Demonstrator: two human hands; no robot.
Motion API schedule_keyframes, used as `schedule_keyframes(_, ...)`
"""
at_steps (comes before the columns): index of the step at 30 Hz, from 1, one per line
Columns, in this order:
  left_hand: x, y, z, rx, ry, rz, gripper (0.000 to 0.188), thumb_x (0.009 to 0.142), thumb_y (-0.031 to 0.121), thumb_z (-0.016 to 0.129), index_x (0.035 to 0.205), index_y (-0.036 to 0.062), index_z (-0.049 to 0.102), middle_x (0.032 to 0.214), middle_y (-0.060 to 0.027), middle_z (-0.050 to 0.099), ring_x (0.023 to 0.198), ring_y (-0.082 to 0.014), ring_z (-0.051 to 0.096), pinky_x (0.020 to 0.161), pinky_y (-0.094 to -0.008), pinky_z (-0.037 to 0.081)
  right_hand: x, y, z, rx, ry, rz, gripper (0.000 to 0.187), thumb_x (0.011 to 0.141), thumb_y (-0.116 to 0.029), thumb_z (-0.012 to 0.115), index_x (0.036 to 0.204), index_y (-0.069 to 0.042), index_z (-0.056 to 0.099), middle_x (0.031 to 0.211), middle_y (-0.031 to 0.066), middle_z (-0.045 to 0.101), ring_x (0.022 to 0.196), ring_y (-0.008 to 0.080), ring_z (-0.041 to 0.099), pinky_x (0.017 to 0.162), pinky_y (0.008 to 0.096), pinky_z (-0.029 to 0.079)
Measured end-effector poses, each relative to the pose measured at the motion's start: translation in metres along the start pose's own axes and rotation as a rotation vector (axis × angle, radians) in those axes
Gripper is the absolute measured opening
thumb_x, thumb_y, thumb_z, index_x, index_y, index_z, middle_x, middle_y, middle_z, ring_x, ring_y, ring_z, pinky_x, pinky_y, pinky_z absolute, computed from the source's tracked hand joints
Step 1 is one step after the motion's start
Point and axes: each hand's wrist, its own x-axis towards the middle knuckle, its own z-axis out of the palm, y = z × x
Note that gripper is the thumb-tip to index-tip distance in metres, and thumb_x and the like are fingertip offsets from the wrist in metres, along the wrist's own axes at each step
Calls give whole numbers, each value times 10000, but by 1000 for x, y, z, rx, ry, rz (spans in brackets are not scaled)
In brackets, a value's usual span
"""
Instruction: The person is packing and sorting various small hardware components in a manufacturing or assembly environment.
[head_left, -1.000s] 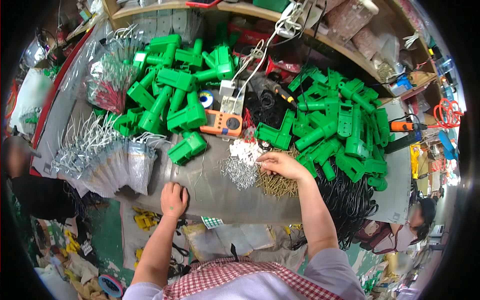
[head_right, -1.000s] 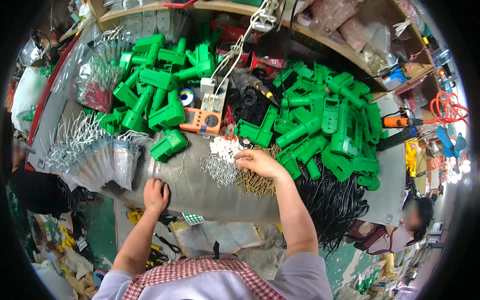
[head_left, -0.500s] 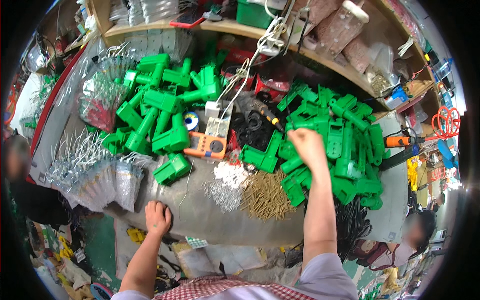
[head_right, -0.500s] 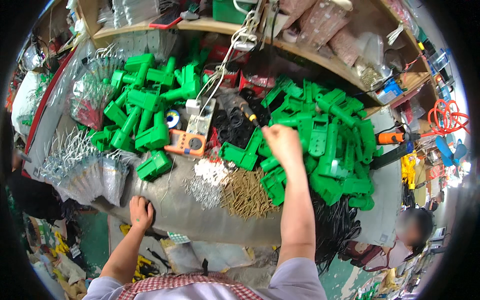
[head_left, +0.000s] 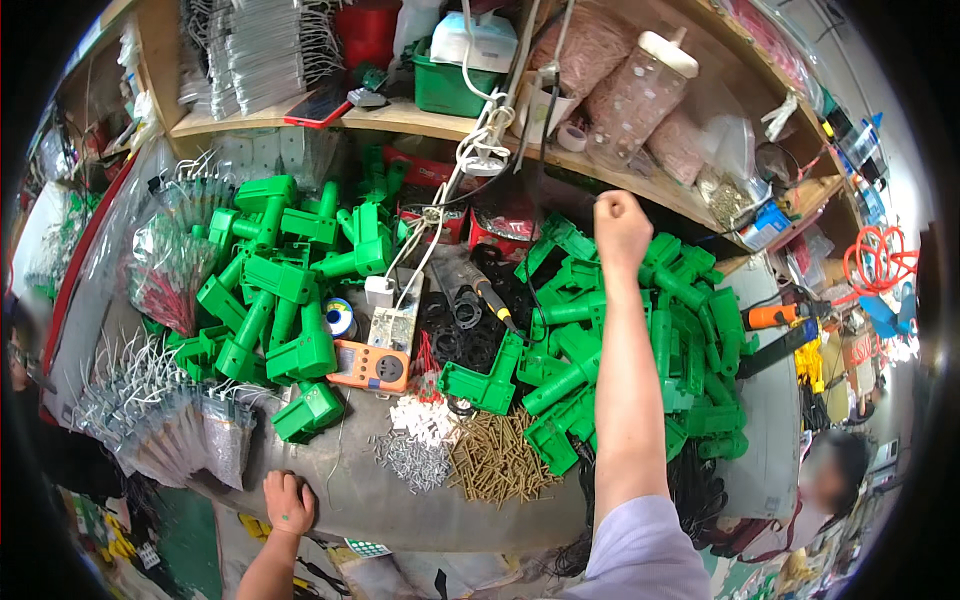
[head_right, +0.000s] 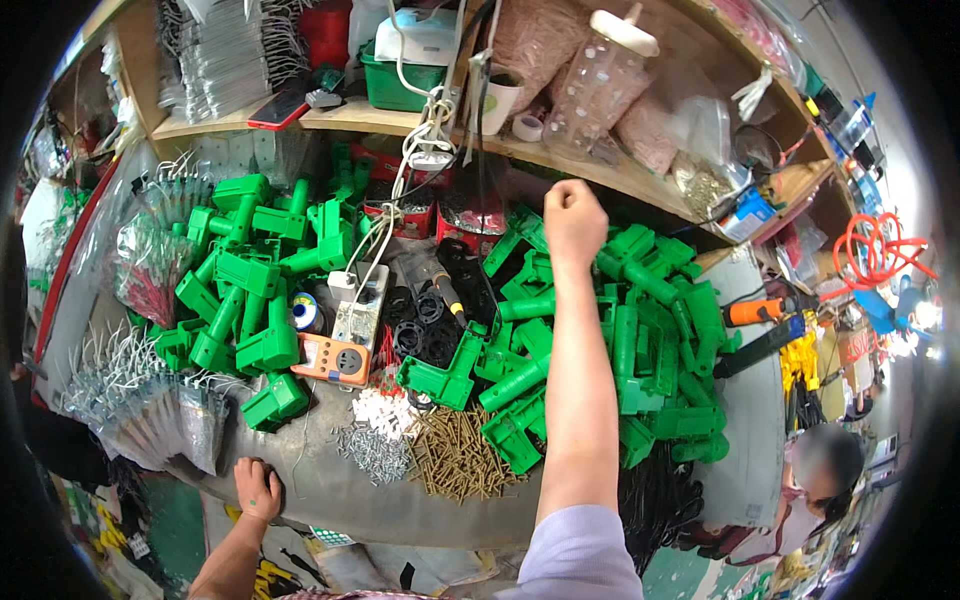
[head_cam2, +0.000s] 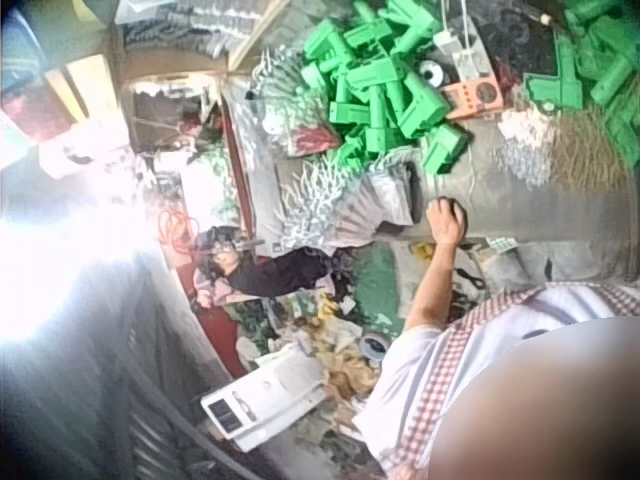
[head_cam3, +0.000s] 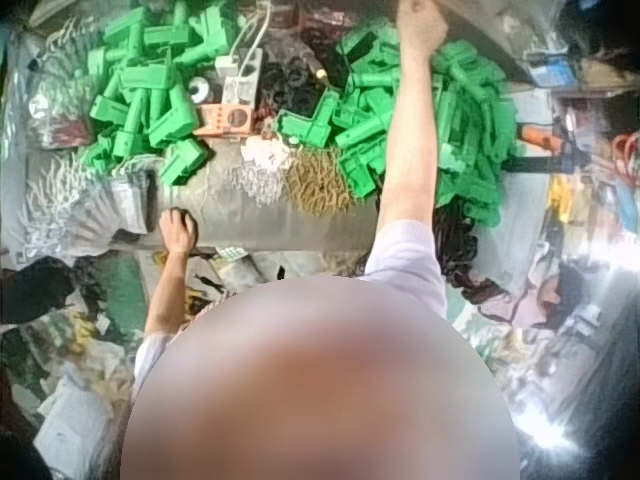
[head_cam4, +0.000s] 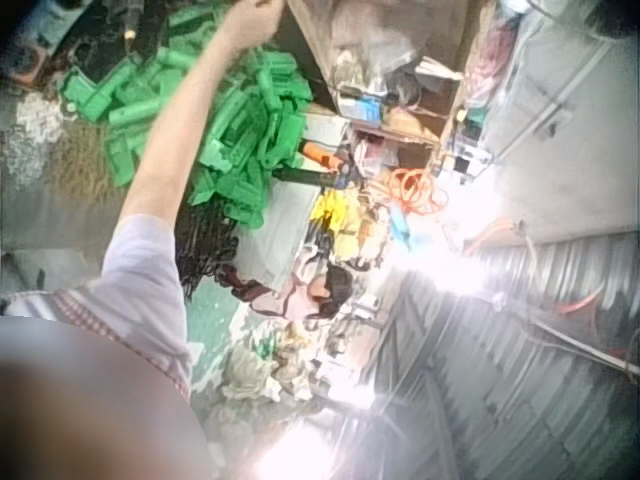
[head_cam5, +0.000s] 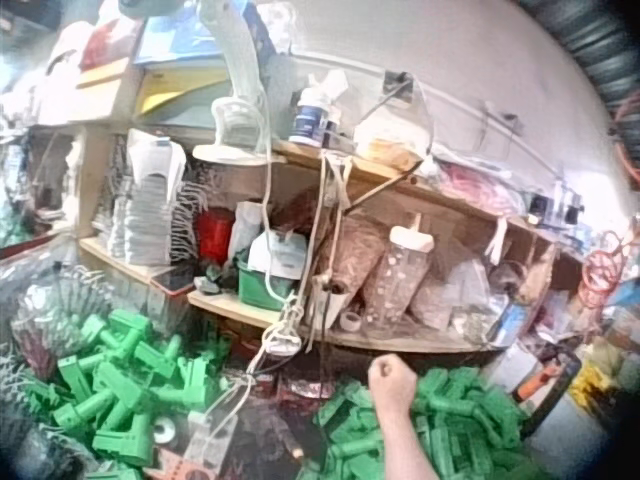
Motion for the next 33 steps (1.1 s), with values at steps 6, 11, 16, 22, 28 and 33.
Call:
schedule_keyframes(6, 5, 6, 0, -17, -26, 1, 164, 627, 77, 544, 729, 44, 420, 798, -149, 412, 753, -324, 405, 676, -408, 322, 51, -13, 22, -92, 98, -473, 167, 738, -187, 561, 877, -97, 583, 702, 144, 597, 675, 328, 580, 608, 404, 455)
schedule_keyframes(11, 7, 10, 5, -40, -22, 14, 159, 633, 75, 542, 731, 43, 421, 802, -150, 412, 757, -324, 405, 674, -407, 322, 72, -11, 30, -424, -116, -397, 178, 762, -233, 538, 884, -111, 581, 710, 186, 589, 709, 349, 577, 618, 433, 457)
schedule_keyframes(16, 1, 4, -1, -22, -14, -41, 159, 639, 71, 540, 735, 39, 418, 803, -150, 411, 760, -330, 403, 676, -413, 322, 37, -24, 4, -243, 49, -462, 188, 791, -230, 519, 935, -116, 557, 729, 160, 592, 711, 337, 578, 594, 413, 456)
schedule_keyframes(22, 4, 7, 3, -43, -10, -2, 166, 635, 84, 547, 734, 39, 421, 786, -148, 415, 757, -328, 409, 666, -413, 322, 81, 51, -64, -422, 90, -145, 231, 783, -163, 533, 990, -64, 554, 837, 185, 591, 799, 326, 565, 678, 391, 439)
schedule_keyframes(28, 0, 1, 1, -25, 3, -13, 164, 625, 90, 555, 721, 47, 430, 778, -140, 423, 750, -321, 416, 661, -410, 326, 55, -25, -12, -372, -108, -357, 264, 787, -228, 479, 962, -63, 588, 892, 174, 590, 859, 321, 561, 738, 392, 442)
schedule_keyframes(33, 2, 4, -3, -41, 49, 2, 169, 611, 90, 567, 712, 53, 436, 767, -123, 430, 745, -307, 425, 654, -401, 333, 104, -74, 47, -757, -676, -45, 300, 786, -175, 389, 956, -54, 605, 1070, 153, 540, 1025, 301, 507, 856, 369, 410)
